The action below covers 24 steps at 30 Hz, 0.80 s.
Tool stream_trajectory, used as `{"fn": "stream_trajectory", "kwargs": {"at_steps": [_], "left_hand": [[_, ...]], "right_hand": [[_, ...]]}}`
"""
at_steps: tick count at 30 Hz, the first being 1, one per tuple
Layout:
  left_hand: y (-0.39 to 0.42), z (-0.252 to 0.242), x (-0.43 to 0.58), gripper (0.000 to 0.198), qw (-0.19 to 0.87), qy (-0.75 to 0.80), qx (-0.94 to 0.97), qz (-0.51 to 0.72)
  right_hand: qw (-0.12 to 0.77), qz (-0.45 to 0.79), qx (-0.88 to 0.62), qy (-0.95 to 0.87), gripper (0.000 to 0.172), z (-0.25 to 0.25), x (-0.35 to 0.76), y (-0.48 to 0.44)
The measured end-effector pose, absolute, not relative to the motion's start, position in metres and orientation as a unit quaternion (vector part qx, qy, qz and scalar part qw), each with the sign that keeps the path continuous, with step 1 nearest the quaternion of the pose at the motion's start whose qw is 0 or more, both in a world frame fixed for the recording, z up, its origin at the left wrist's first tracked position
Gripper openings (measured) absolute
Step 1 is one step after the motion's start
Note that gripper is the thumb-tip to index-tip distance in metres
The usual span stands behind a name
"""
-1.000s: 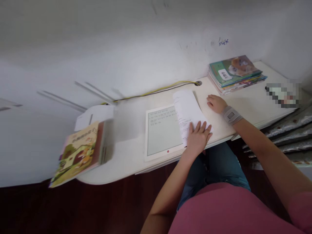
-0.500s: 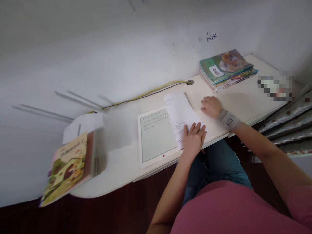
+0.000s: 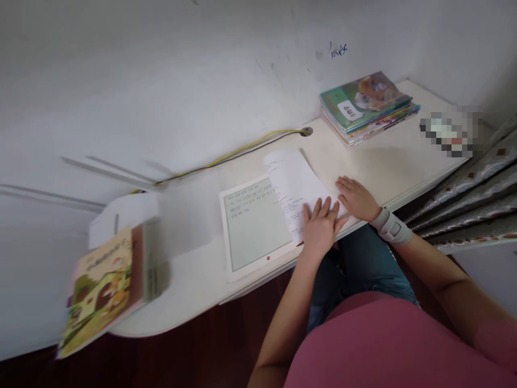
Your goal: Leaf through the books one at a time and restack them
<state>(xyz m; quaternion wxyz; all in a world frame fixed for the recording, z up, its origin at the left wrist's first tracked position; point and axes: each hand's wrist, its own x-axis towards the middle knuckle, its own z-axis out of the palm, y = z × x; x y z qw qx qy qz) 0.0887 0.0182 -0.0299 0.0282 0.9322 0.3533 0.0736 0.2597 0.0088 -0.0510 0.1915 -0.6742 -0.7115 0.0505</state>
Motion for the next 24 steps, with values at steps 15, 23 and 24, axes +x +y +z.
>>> {"fn": "stream_trajectory", "kwargs": {"at_steps": [15, 23, 24], "left_hand": [[0.019, -0.042, 0.092, 0.061, 0.020, 0.321, 0.939, 0.119], [0.007, -0.046, 0.097, 0.060, 0.022, 0.304, 0.943, 0.131], [0.005, -0.046, 0.098, 0.060, 0.021, 0.305, 0.943, 0.129]], "right_hand": [[0.136, 0.028, -0.728, -0.671, 0.051, -0.041, 0.295, 0.007], [0.087, -0.012, -0.730, -0.678, 0.054, -0.042, 0.297, 0.006], [0.091, -0.013, -0.729, -0.678, 0.054, -0.043, 0.297, 0.006]]}}
